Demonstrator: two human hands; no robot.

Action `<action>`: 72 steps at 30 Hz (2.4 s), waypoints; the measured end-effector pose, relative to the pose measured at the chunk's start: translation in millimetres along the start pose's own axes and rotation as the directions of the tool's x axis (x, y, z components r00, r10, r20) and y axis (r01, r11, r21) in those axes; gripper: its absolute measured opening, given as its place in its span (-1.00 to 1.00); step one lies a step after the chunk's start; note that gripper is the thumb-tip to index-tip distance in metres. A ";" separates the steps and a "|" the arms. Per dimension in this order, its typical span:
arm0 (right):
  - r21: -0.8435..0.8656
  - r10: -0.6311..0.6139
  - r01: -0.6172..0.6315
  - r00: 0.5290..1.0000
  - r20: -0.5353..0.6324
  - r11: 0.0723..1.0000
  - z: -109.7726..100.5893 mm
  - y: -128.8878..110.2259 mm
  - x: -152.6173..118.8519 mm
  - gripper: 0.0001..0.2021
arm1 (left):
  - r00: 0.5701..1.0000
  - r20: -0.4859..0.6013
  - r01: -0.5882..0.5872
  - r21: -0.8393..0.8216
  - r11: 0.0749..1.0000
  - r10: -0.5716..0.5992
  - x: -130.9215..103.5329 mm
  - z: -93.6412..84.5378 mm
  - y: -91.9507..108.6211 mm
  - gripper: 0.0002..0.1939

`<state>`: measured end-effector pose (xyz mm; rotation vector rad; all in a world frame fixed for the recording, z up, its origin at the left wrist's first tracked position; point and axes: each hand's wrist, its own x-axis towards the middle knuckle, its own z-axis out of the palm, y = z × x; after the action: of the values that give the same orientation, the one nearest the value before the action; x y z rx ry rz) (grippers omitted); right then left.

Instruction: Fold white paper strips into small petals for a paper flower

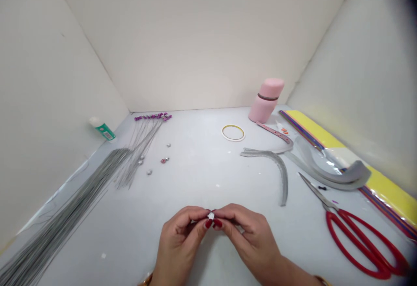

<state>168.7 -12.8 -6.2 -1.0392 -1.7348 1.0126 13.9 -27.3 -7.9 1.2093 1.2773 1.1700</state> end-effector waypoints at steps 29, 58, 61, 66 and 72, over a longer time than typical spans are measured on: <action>-0.244 -0.211 0.214 0.977 0.038 0.946 5.7 -2.6 -1.3 -0.79 | 1.000 0.001 -0.006 -0.052 0.999 0.006 -7.4 4.4 4.9 -0.90; -0.059 -0.311 0.309 0.950 -0.025 0.949 1.6 -4.0 1.9 -0.76 | 0.891 0.133 -0.453 0.190 0.871 0.434 -2.7 -6.7 3.3 -0.81; -0.061 -0.349 0.347 0.937 -0.018 0.936 1.1 -3.5 2.5 -0.73 | 0.868 0.166 -0.495 0.202 0.845 0.469 -2.5 -7.9 4.9 -0.80; -0.074 -0.374 0.371 0.927 -0.030 0.926 2.3 -3.6 1.2 -0.74 | 0.869 0.193 -0.490 0.214 0.845 0.456 -4.5 -7.4 7.3 -0.81; -0.081 -0.292 0.288 0.955 -0.043 0.954 5.6 -2.8 -0.3 -0.79 | 0.911 0.149 -0.408 0.175 0.896 0.385 -4.3 -4.4 2.3 -0.83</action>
<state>162.9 -15.2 -5.4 -0.8176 -1.8267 0.7325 9.7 -31.5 -5.2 1.7248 1.1142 1.2589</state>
